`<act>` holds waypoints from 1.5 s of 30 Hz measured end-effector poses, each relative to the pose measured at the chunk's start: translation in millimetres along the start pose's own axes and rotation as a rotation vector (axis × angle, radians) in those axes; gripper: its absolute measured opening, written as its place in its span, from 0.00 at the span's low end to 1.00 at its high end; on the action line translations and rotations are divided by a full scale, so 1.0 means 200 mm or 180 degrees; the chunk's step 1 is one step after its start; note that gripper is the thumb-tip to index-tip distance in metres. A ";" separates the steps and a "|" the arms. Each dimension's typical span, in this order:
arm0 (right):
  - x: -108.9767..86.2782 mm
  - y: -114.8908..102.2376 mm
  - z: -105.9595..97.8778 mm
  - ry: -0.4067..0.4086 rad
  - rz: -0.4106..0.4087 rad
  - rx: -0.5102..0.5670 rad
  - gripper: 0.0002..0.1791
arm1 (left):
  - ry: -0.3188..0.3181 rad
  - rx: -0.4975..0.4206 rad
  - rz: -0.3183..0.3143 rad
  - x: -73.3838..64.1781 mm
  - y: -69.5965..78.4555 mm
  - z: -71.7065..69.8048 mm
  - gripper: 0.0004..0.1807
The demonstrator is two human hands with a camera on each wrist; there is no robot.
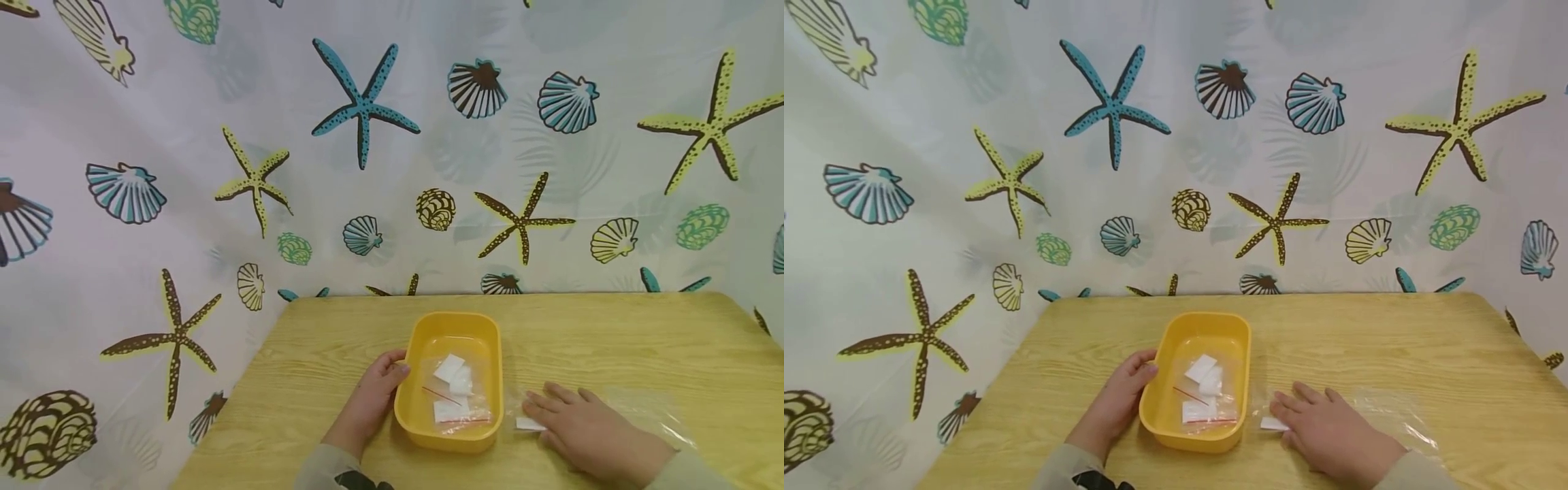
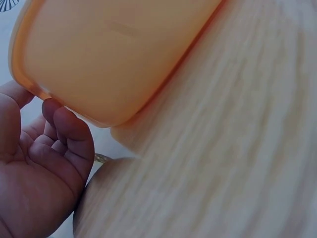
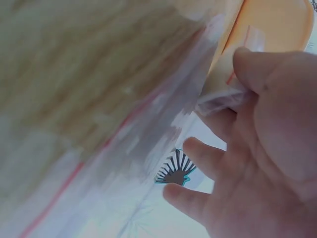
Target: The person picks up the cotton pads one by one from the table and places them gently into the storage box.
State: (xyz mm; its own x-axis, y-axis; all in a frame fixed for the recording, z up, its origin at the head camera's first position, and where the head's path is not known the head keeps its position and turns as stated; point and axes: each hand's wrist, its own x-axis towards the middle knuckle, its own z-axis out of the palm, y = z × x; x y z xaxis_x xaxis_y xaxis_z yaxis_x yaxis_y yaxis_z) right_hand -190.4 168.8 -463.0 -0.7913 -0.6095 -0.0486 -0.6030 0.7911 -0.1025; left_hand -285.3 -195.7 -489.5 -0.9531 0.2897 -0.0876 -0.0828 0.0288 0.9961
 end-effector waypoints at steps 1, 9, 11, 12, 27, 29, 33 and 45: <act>0.00 0.00 0.00 0.0018 0.0021 0.0005 0.28 | -0.0014 -0.0017 0.0001 0.00 0.00 0.00 0.26; 0.00 0.00 -0.03 0.0365 -0.0037 -0.0077 0.27 | 0.0046 0.0011 -0.0004 0.00 0.00 0.01 0.27; 0.00 0.01 -0.04 0.0408 -0.0011 -0.0091 0.27 | 0.0060 0.0022 -0.0008 0.00 0.01 0.01 0.27; 0.00 0.01 -0.05 0.0425 0.0011 -0.0112 0.27 | 0.0063 0.0025 -0.0008 0.00 0.01 0.01 0.27; -0.03 0.10 -0.18 0.0942 0.0245 -0.0225 0.28 | 0.0070 0.0168 -0.0010 0.00 0.00 0.00 0.26; -0.02 0.10 -0.18 0.0985 0.0277 -0.0200 0.27 | 0.0087 0.0182 -0.0022 0.00 0.00 0.00 0.26; 0.00 0.08 -0.20 0.1033 0.0318 -0.0131 0.27 | 0.0101 0.0225 -0.0038 0.00 0.00 0.00 0.26; 0.11 -0.01 -0.25 0.1064 0.0301 0.0007 0.28 | 0.0089 0.0075 -0.0039 0.01 -0.01 0.00 0.25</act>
State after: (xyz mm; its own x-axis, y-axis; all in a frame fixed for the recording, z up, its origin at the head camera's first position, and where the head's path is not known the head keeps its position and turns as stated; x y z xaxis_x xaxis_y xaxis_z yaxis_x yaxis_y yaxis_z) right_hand -212.5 156.8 -414.0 -0.8331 -0.4827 0.2700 -0.5256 0.8429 -0.1152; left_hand -286.0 -195.4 -492.3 -0.9598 0.2624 -0.0995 -0.0880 0.0550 0.9946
